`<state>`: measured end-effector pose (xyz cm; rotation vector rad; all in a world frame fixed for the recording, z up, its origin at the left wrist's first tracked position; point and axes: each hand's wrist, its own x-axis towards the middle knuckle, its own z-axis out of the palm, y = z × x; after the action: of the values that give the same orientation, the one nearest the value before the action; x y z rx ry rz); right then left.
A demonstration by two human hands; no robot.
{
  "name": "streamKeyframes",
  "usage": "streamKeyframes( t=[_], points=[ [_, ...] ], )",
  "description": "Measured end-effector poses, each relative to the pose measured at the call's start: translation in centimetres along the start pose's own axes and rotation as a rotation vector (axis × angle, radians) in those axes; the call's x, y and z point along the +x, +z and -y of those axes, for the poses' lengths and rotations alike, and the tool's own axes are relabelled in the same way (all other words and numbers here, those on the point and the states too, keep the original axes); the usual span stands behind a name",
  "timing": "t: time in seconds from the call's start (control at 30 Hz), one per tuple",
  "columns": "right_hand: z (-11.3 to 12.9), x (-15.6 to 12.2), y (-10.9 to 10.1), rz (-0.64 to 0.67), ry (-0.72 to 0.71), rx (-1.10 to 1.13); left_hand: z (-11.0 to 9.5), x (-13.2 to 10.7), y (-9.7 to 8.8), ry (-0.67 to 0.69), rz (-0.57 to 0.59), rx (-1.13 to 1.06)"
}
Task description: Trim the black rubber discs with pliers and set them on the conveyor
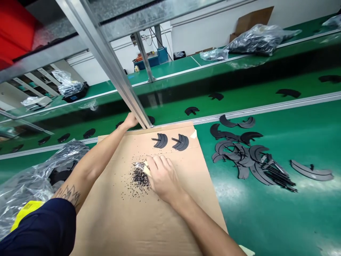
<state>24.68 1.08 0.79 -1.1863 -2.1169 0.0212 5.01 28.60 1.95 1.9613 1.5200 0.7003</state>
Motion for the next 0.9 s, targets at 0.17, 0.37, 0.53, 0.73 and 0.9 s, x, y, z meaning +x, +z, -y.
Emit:
streamKeyframes(
  t=[0.17,0.37,0.53,0.73,0.9],
  points=[
    [-0.3,0.2,0.2,-0.027,0.001,0.051,1.9,-5.0,-7.3,-0.065,-0.160,0.027],
    [0.2,0.7,1.1,-0.087,-0.115,0.169,3.0,-14.8,-9.9,-0.039,-0.121,-0.114],
    [1.3,1.0,1.7,-0.073,-0.218,0.276,1.0,-23.5,-3.6,0.034,0.142,-0.241],
    [1.7,1.4,1.6,0.027,-0.205,0.448,-0.7,-27.3,-2.5,0.128,0.300,-0.244],
    [1.8,2.0,1.0,-0.002,0.176,0.511,3.0,-27.4,-12.4,-0.183,0.305,0.693]
  ],
)
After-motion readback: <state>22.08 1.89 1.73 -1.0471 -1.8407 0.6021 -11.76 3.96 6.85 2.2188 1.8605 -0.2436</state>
